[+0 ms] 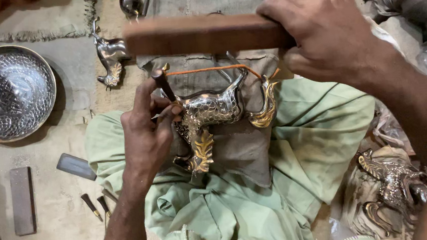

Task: The person sits on the floor and uses a wooden mallet and a metal punch to create a textured pattern on a silver-colored metal animal figurine. They repeatedly strike the punch against the figurine's body to form small indentations.

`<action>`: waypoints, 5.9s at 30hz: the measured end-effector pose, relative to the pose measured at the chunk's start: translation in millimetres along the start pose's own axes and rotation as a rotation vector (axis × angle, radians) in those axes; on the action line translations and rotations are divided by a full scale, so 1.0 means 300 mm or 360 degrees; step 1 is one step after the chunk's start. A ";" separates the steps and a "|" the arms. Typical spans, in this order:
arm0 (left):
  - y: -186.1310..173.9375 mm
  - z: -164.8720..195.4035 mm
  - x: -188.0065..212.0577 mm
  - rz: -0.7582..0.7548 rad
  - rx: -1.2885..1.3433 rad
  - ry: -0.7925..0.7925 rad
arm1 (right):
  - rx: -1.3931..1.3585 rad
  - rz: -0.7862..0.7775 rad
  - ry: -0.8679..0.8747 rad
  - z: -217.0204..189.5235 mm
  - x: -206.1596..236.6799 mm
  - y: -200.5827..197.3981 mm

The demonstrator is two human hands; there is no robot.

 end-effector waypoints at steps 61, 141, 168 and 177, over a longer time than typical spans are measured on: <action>-0.141 -0.090 -0.072 -0.0323 0.0568 0.0259 | -0.0308 0.0023 0.0787 -0.150 0.331 0.087; -0.073 0.048 -0.090 -0.1299 -0.0276 0.1202 | -0.0580 0.0605 0.0747 -0.222 0.642 0.348; -0.056 0.071 -0.112 -0.1347 -0.0366 0.1311 | -0.0577 0.0495 0.0816 -0.208 0.647 0.358; -0.072 0.092 -0.119 -0.1382 -0.0352 0.1273 | -0.0384 0.0479 0.0653 -0.217 0.638 0.336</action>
Point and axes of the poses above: each hand's wrist, its own x-axis away from the middle knuckle, its own y-axis out of the palm, z = x × y, the point moved 7 cm from there along -x, towards the middle knuckle, and after that the axes turned 6 degrees about -x, right-handed, at the moved point
